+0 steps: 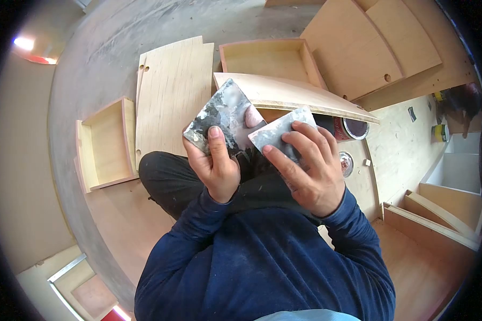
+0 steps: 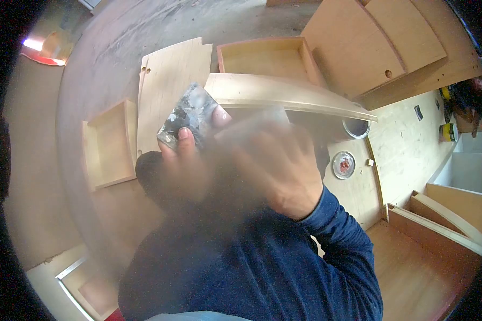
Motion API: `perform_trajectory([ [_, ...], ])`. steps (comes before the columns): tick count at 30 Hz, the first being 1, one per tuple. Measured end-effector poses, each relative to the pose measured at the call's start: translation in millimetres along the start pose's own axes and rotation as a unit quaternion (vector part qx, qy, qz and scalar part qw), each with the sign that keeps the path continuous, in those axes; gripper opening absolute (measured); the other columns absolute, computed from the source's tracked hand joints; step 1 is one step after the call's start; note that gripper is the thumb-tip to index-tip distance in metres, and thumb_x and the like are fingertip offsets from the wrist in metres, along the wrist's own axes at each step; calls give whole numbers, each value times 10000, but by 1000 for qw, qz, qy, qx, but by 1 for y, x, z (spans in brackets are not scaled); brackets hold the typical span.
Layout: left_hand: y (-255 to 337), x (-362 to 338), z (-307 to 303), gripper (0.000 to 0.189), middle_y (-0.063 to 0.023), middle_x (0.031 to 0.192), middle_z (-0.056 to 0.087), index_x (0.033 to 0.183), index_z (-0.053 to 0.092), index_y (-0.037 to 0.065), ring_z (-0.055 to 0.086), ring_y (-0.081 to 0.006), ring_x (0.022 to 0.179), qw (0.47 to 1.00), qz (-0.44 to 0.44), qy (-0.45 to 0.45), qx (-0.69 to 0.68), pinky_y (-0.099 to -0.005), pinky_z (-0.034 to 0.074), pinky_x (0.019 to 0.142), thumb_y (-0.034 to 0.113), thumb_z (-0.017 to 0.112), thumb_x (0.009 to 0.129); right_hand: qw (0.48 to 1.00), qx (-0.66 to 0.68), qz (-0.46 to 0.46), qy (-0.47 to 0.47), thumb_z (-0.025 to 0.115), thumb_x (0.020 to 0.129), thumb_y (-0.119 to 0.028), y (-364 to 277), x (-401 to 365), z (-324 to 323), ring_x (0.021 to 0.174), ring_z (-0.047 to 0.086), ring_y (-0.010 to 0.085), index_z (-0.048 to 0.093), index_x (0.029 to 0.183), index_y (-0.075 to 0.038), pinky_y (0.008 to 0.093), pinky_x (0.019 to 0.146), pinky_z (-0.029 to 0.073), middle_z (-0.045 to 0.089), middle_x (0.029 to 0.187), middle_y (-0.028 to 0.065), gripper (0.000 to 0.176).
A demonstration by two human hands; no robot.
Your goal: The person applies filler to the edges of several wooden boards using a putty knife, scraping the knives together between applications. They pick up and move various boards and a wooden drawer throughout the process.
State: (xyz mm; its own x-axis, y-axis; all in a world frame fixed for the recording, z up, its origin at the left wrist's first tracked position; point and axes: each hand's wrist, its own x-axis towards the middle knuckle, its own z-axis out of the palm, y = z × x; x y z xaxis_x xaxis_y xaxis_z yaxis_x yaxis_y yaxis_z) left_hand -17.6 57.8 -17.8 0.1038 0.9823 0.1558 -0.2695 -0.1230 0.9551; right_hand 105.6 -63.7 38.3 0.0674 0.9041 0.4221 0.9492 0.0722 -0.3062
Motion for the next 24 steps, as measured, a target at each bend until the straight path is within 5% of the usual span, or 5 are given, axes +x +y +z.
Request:
perform_trajectory([
  [6, -12, -1, 5, 250, -104, 1107, 587, 1196, 480, -40, 549, -143, 965, 1000, 20, 15, 3, -286, 470, 848, 109, 529, 1002, 999, 10, -22, -36, 727, 627, -80, 10, -12, 10, 1147, 578, 295, 674, 1160, -134, 477, 937, 439, 600, 1140, 99, 538],
  [8, -10, 16, 5, 300, -145, 1204, 558, 1259, 456, -34, 546, -220, 1074, 997, 69, 26, -21, -363, 470, 927, 105, 515, 1000, 990, 140, 11, -27, 688, 596, 6, 31, -21, -2, 1123, 597, 327, 672, 1124, -80, 453, 921, 461, 623, 1126, 112, 536],
  [14, -22, 47, 5, 405, -184, 1380, 495, 1376, 412, -16, 504, -328, 1270, 991, 117, 55, -44, -497, 442, 1075, 97, 488, 995, 983, 46, 174, -22, 643, 631, 129, 76, -54, -22, 1134, 597, 363, 671, 1125, -29, 431, 1001, 460, 645, 1165, 146, 519],
  [20, -33, 44, 17, 328, -231, 1301, 544, 1249, 501, -116, 553, -273, 1199, 976, 70, 95, -184, -372, 468, 999, 120, 474, 1023, 984, -9, 178, -24, 661, 648, 132, 108, -78, -23, 1132, 599, 360, 673, 1125, -29, 424, 979, 478, 646, 1175, 147, 503],
  [24, -37, 45, 13, 341, -240, 1321, 540, 1283, 491, -118, 560, -289, 1189, 982, 91, 91, -139, -375, 455, 1008, 91, 489, 1013, 982, -24, 184, -29, 665, 631, 133, 118, -84, -21, 1120, 590, 352, 669, 1131, -38, 427, 964, 487, 645, 1170, 132, 529],
])
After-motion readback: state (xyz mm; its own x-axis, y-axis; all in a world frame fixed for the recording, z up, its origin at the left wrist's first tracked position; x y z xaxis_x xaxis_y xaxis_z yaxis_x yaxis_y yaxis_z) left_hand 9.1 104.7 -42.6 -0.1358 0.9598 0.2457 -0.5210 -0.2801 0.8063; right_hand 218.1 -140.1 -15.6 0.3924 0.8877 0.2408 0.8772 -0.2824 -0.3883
